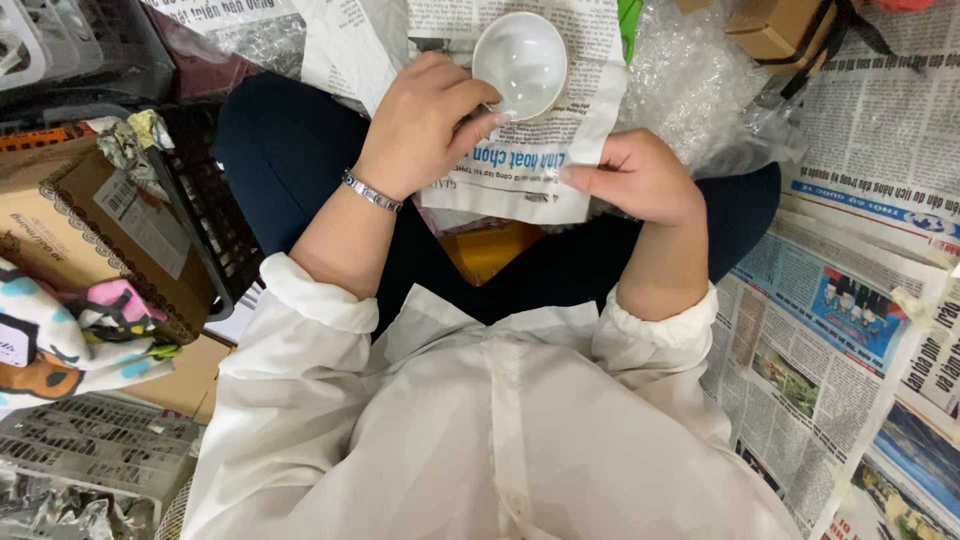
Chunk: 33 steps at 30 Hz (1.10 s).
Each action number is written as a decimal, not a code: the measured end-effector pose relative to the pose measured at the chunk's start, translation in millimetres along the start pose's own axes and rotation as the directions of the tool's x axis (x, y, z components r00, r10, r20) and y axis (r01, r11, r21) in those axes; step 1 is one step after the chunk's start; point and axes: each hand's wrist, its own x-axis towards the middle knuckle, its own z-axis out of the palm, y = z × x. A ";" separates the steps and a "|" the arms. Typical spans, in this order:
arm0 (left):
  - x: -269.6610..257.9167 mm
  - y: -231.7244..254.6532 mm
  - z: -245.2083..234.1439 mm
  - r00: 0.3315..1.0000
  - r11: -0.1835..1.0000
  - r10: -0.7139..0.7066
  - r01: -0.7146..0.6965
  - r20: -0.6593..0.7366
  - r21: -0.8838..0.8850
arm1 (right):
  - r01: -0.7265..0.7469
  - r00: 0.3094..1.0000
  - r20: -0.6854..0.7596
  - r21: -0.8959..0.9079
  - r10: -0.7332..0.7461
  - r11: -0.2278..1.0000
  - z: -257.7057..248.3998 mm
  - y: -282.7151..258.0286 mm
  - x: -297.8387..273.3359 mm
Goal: The person wraps small items, including a white cup, using newspaper and bubble wrap. They fold the newspaper around the objects and place the wrapped items into a basket.
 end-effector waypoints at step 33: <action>-3.9 11.6 -37.2 0.989 0.857 0.129 -0.145 0.068 0.495 | 0.235 0.782 -0.109 -0.861 -0.614 0.451 22.8 -13.4 44.5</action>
